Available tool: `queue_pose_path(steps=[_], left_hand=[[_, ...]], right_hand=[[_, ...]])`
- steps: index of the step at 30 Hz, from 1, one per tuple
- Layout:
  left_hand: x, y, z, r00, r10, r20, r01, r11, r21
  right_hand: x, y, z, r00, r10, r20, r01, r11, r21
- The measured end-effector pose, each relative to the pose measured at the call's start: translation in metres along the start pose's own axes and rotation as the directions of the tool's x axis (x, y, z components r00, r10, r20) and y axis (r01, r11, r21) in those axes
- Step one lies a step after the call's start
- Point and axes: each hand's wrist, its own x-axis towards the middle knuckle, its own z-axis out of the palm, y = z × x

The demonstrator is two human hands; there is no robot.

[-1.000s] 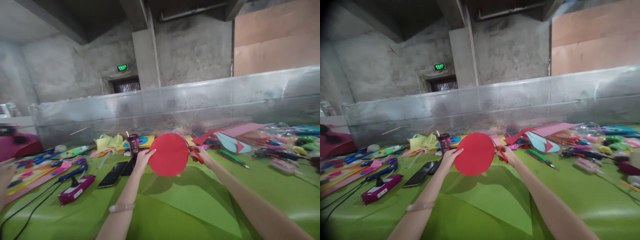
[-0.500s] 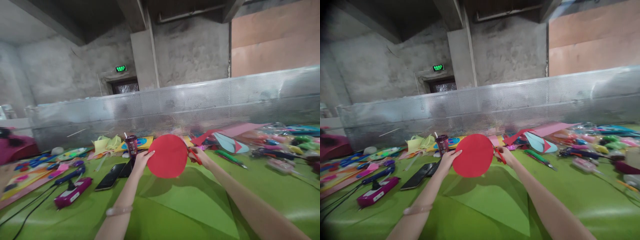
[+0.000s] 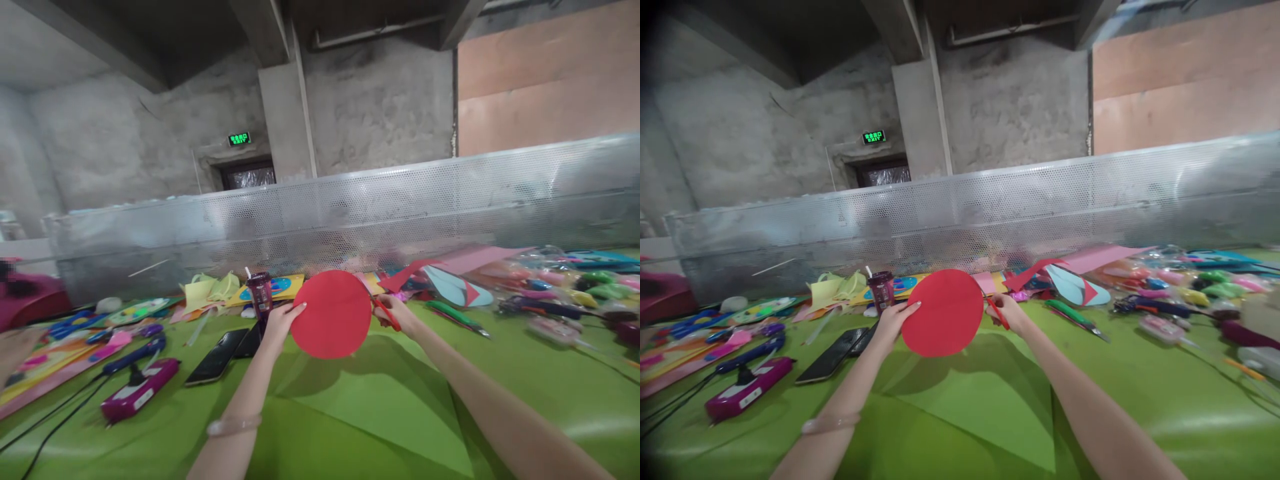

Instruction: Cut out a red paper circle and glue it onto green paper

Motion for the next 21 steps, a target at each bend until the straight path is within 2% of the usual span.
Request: queue_pose_path(steps=[21], left_hand=[[0.0011, -0.0022, -0.0003, 0.999, 0.041, -0.003, -0.041, 0.999, 0.008]], right_hand=[[0.0010, 0.0053, -0.0013, 1.000, -0.009, -0.001, 0.008, 0.998, -0.067]])
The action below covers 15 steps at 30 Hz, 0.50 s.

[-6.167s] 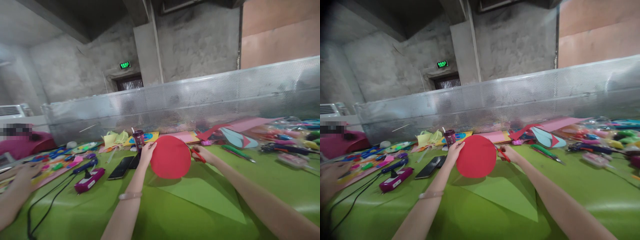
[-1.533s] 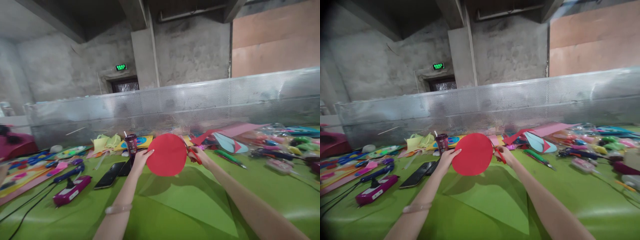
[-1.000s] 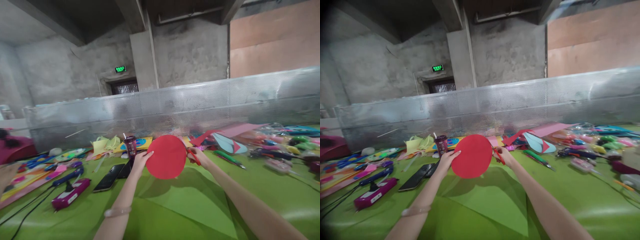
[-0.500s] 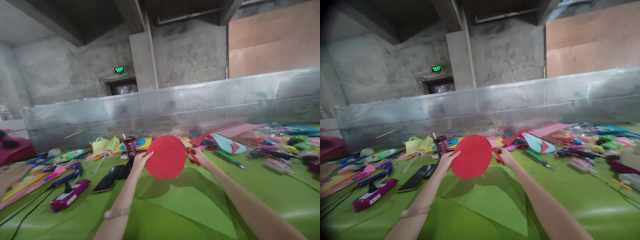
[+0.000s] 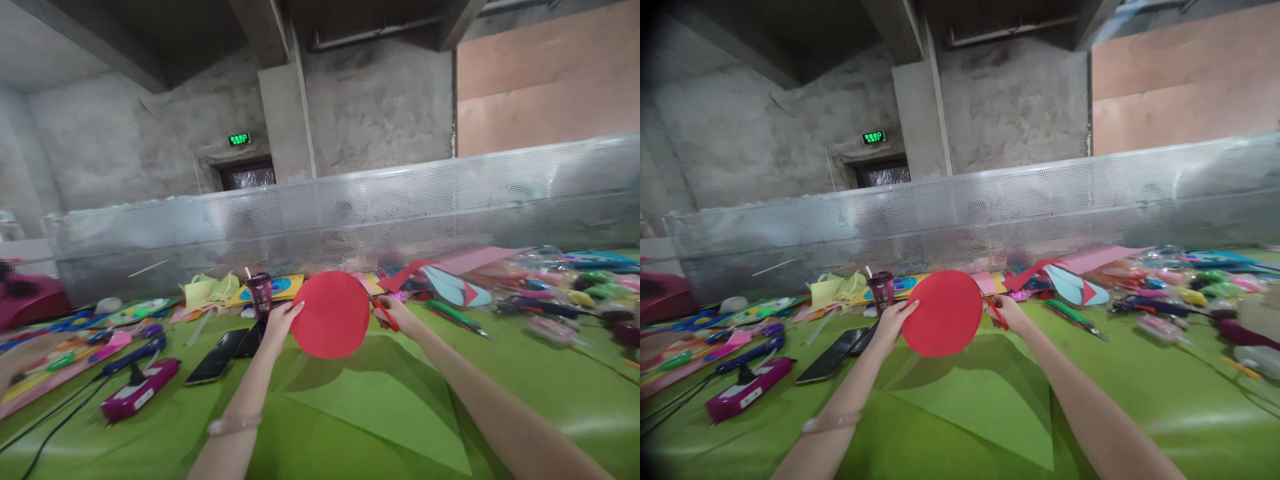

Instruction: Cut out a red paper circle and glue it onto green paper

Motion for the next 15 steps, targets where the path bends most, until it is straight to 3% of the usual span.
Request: queue_pose_path(steps=[7, 15], left_hand=[[0.005, -0.008, -0.003, 1.000, 0.010, 0.010, -0.010, 1.000, -0.007], [0.005, -0.008, -0.005, 0.999, 0.031, 0.041, -0.029, 0.999, -0.035]], right_hand=[[0.001, 0.004, 0.000, 0.999, 0.029, 0.015, -0.028, 0.998, -0.060], [0.005, 0.013, -0.005, 0.984, 0.161, 0.072, -0.148, 0.975, -0.164]])
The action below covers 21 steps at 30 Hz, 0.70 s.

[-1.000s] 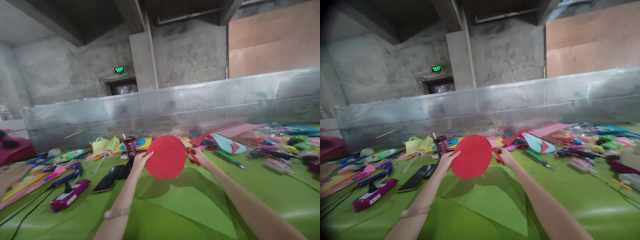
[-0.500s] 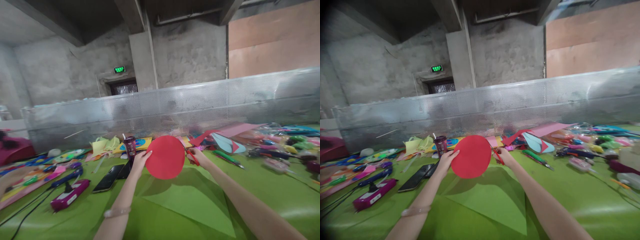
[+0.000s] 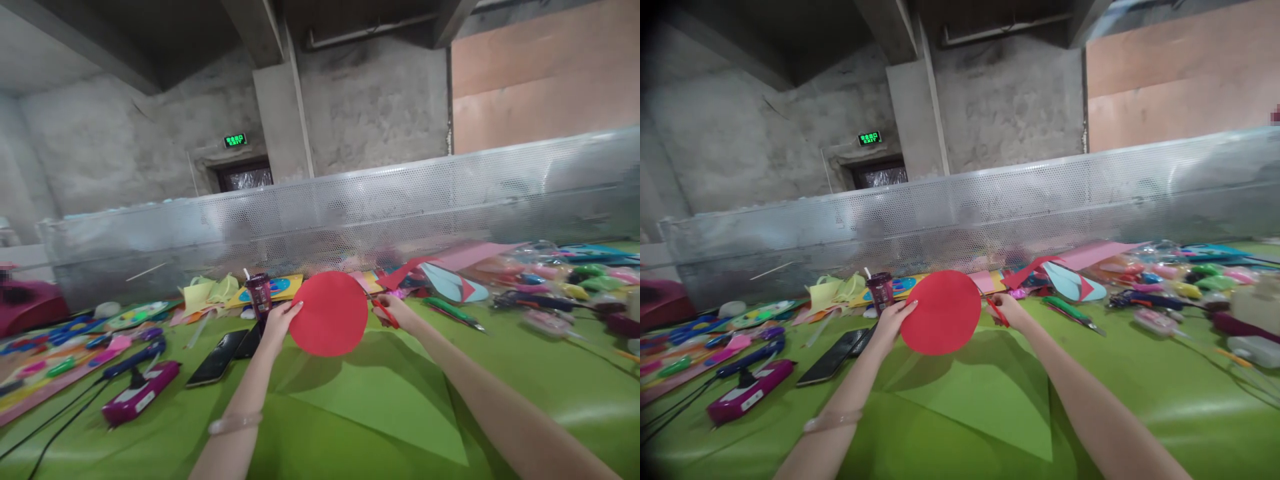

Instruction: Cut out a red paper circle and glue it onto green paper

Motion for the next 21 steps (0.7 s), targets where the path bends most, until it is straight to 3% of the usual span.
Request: queue_pose_path(steps=[9, 21], left_hand=[[0.0003, 0.0039, -0.0006, 0.999, -0.026, 0.018, 0.027, 0.999, -0.018], [0.0027, 0.0022, -0.0023, 0.999, -0.037, 0.014, 0.037, 0.999, -0.031]], right_hand=[[0.0039, 0.0070, -0.0015, 0.999, 0.016, 0.036, -0.015, 1.000, -0.024], [0.0009, 0.0011, 0.0002, 0.989, -0.135, -0.068, 0.137, 0.990, 0.032]])
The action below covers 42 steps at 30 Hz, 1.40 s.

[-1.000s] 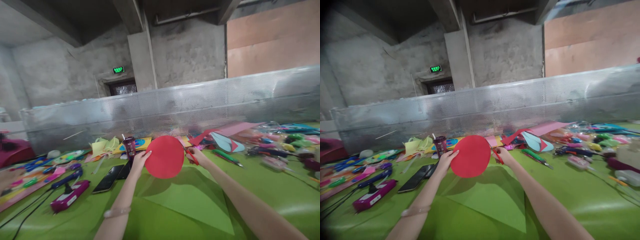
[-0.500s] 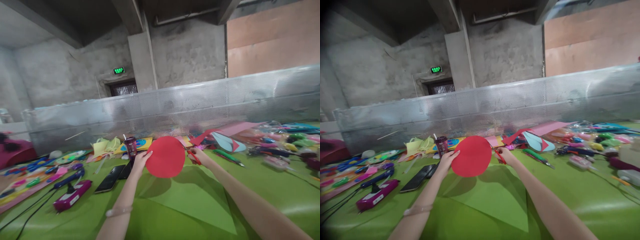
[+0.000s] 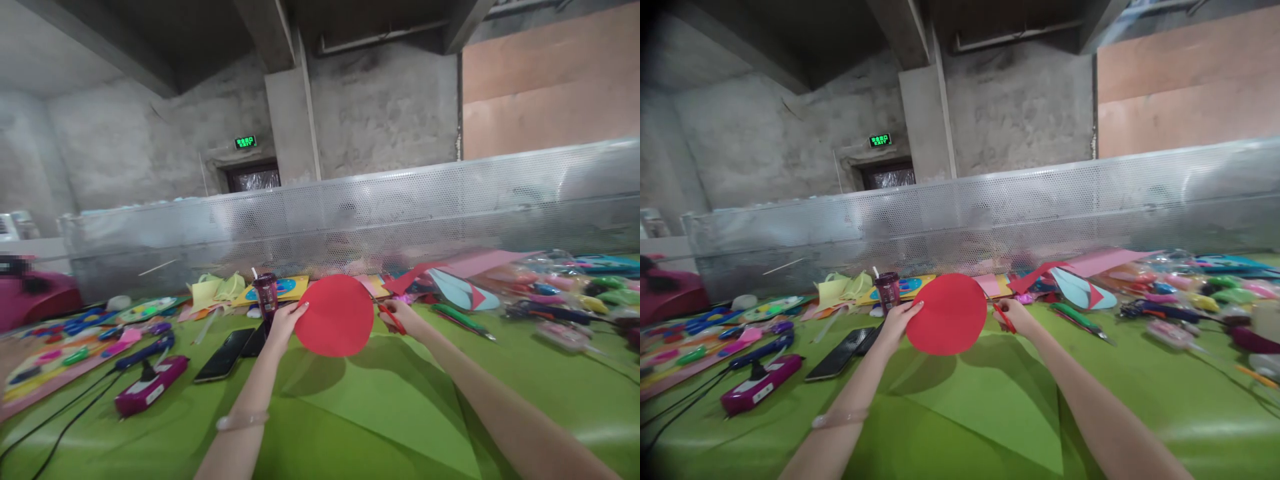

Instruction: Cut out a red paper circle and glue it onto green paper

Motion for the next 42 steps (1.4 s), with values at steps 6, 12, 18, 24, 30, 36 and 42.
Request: queue_pose_path(steps=[6, 12, 18, 24, 30, 36, 42], left_hand=[[0.000, 0.001, 0.000, 1.000, -0.001, 0.012, 0.001, 1.000, -0.007], [-0.002, 0.001, 0.001, 1.000, -0.025, 0.011, 0.025, 1.000, -0.003], [-0.006, 0.005, 0.006, 0.997, -0.055, 0.045, 0.055, 0.998, -0.010], [-0.006, 0.007, 0.007, 0.996, -0.068, 0.064, 0.070, 0.997, -0.027], [-0.005, 0.006, 0.006, 0.994, -0.077, 0.073, 0.080, 0.996, -0.027], [-0.009, 0.007, 0.006, 0.994, -0.055, 0.094, 0.059, 0.998, -0.035], [-0.012, 0.009, 0.007, 0.993, -0.042, 0.107, 0.047, 0.998, -0.045]], right_hand=[[0.000, -0.002, 0.000, 1.000, -0.013, -0.005, 0.013, 0.999, 0.035], [-0.001, -0.006, -0.001, 1.000, -0.018, 0.004, 0.017, 0.996, 0.088], [-0.004, -0.007, -0.001, 0.998, -0.008, 0.064, 0.003, 0.996, 0.092], [-0.004, -0.008, -0.002, 0.998, 0.000, 0.057, -0.006, 0.995, 0.104], [-0.007, -0.013, -0.003, 0.999, 0.003, 0.047, -0.008, 0.993, 0.114], [-0.006, -0.012, -0.001, 0.999, 0.006, 0.054, -0.012, 0.994, 0.106], [-0.003, -0.005, -0.002, 0.997, 0.015, 0.070, -0.020, 0.997, 0.081]])
